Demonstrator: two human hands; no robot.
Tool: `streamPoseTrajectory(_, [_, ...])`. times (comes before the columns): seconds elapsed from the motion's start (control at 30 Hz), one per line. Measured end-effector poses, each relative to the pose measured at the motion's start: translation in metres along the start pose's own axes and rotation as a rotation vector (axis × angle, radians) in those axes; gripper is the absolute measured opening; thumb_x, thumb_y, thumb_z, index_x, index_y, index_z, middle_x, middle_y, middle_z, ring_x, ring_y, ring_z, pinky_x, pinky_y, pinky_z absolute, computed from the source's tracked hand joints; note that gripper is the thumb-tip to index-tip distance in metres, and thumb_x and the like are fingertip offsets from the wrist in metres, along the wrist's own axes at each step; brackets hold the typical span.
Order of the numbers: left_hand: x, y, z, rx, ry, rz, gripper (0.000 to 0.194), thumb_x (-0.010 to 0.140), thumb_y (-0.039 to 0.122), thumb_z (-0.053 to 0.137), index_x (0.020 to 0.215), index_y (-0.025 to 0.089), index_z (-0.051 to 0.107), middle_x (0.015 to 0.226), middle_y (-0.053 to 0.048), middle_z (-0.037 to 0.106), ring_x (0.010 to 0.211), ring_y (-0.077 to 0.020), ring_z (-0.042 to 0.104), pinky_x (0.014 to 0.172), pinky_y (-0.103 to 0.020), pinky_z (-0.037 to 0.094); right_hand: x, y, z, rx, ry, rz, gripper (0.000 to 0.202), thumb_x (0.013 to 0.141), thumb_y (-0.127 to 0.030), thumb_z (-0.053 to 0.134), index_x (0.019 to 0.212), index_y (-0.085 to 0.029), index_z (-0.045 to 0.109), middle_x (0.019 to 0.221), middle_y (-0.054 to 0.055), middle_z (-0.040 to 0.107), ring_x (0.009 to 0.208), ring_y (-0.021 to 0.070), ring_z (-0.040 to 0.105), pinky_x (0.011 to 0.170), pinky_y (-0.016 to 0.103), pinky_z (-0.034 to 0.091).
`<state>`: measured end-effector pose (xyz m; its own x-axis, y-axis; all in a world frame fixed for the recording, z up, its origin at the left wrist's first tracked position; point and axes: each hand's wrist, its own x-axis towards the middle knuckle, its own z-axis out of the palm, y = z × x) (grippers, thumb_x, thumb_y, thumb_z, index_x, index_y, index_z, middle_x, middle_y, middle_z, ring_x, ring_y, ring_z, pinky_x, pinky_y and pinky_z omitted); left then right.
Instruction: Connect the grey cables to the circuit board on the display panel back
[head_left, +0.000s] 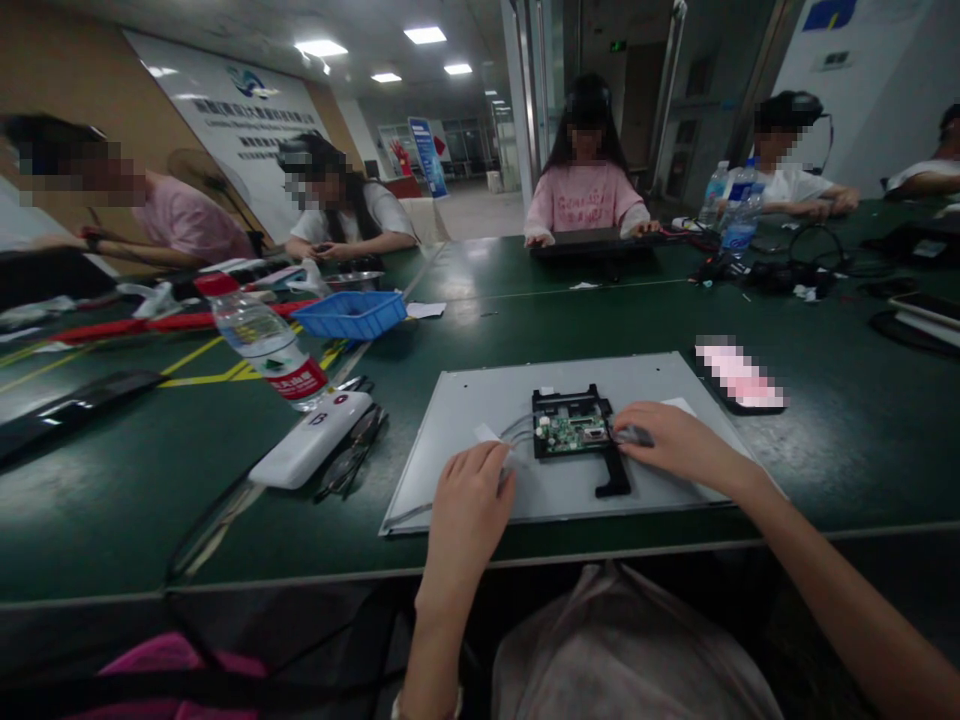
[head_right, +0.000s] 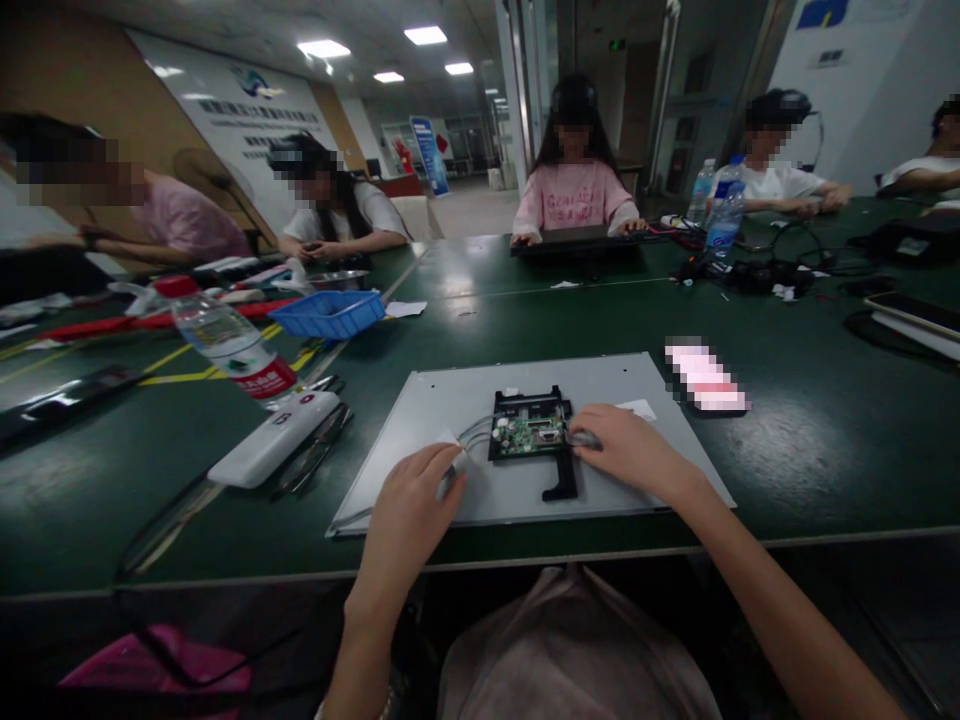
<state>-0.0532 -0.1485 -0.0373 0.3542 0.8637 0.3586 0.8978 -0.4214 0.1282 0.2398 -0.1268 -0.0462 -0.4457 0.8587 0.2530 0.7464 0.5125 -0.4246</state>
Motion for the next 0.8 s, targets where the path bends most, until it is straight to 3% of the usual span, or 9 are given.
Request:
streamPoseTrajectory(0.17, [0.007,-0.007,-0.001,0.096,-0.007,-0.025,0.021,0.090,0.017,0.044,0.093,0.019,0.065,0.096,-0.006,0.070,0.089,-0.0242,0.063,0.084,-0.038,0.045,0.000,0.001,0.008,-0.083,0.035,-0.017,0.023,0.089,-0.019,0.049,0.103,-0.021,0.067,0.103,0.006,0.069,0.097,0.0207,0.063,0.086,0.036,0.049])
streamPoseTrajectory(0.4, [0.023,-0.026,-0.016,0.110,0.257,-0.090,0.024,0.093,0.024,0.043,0.096,0.020,0.066,0.103,-0.006,0.070,0.095,-0.0229,0.064,0.089,-0.035,0.042,-0.010,0.016,0.004,-0.365,0.226,0.076,0.027,0.090,-0.015,0.044,0.105,-0.016,0.067,0.109,0.012,0.068,0.099,0.0261,0.062,0.086,0.041,0.048])
streamPoseTrajectory(0.47, [0.026,-0.031,-0.015,0.110,0.239,-0.093,0.024,0.093,0.024,0.042,0.097,0.020,0.066,0.103,-0.007,0.070,0.096,-0.0230,0.063,0.089,-0.035,0.042,-0.012,0.022,0.003,-0.408,0.255,0.113,0.029,0.089,-0.013,0.043,0.105,-0.015,0.067,0.109,0.014,0.067,0.102,0.0277,0.061,0.088,0.044,0.047])
streamPoseTrajectory(0.67, [0.024,-0.037,-0.004,0.084,0.038,-0.145,0.025,0.091,0.027,0.043,0.086,0.021,0.066,0.093,-0.007,0.071,0.092,-0.0247,0.064,0.089,-0.038,0.040,-0.016,0.038,0.009,-0.443,0.193,0.181,0.033,0.087,-0.010,0.040,0.102,-0.012,0.069,0.111,0.017,0.067,0.106,0.0291,0.059,0.092,0.046,0.046])
streamPoseTrajectory(0.8, [0.023,-0.035,-0.002,0.028,0.121,-0.170,0.027,0.094,0.032,0.040,0.091,0.020,0.065,0.102,-0.007,0.070,0.101,-0.0250,0.061,0.096,-0.042,0.036,-0.015,0.040,0.009,-0.369,0.247,0.226,0.032,0.088,-0.015,0.041,0.105,-0.014,0.069,0.114,0.013,0.066,0.108,0.0270,0.060,0.094,0.044,0.047])
